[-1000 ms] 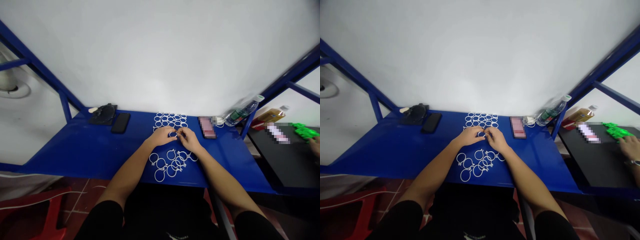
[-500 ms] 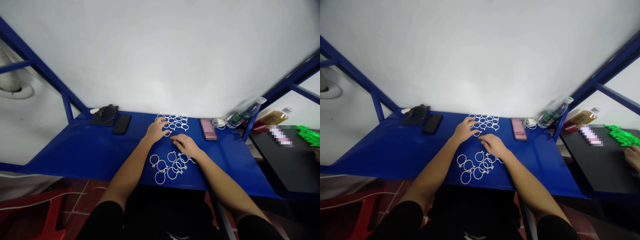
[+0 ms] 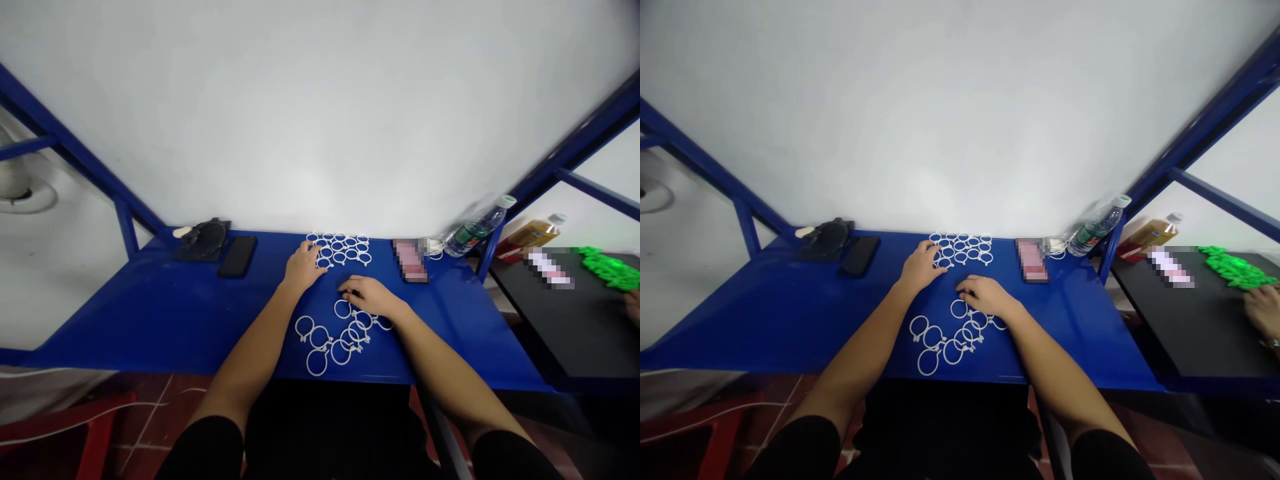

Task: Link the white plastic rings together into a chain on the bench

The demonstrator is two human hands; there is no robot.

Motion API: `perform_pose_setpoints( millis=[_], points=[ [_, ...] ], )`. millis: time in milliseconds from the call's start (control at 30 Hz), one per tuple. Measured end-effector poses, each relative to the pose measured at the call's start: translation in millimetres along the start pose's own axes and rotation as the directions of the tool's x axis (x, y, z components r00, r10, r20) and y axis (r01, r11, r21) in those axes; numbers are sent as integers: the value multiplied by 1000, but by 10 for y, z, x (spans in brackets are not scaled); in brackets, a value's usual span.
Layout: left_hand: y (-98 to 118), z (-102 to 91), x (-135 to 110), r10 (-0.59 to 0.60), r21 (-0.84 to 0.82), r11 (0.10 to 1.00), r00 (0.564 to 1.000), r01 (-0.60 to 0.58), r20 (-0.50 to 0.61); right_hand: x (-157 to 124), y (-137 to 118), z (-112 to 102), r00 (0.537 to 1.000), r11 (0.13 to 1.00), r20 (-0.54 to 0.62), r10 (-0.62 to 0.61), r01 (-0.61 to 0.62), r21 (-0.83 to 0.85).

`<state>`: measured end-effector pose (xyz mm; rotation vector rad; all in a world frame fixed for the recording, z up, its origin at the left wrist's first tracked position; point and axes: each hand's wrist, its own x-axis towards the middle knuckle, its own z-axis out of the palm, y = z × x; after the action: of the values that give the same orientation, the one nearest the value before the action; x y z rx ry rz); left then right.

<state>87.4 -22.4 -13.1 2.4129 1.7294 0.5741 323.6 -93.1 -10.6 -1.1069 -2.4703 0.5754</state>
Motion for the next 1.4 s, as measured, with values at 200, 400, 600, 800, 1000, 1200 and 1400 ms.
perform_pose_setpoints(
  millis=[200,400,600,800,1000,1200,1400],
  points=[
    [-48,-133,-7,-72,-34,997,995,70,-65,-33,10,-61,1000,999,8,-20,19,42],
    [-37,-160,13,-96,-157,985,978,67,-183,-74,-13,-118,997,995,77,5,-13,95],
    [129,-59,-79,243,-262,933,969,-248,-50,-56,9,-79,999,1000,42,16,-16,5],
    [320,24,-178,477,-335,845,871,-416,119,-26,41,-101,992,996,-85,90,-89,14],
    [313,-27,-160,473,-407,829,869,-383,145,-20,-6,-111,976,994,-206,66,-45,102],
    [339,-39,-168,503,-460,794,854,-398,130,-16,-43,-121,980,996,-197,11,7,92],
    [256,-27,-140,427,-366,854,899,-368,92,-13,44,-64,973,997,-226,51,-37,63]
  ],
)
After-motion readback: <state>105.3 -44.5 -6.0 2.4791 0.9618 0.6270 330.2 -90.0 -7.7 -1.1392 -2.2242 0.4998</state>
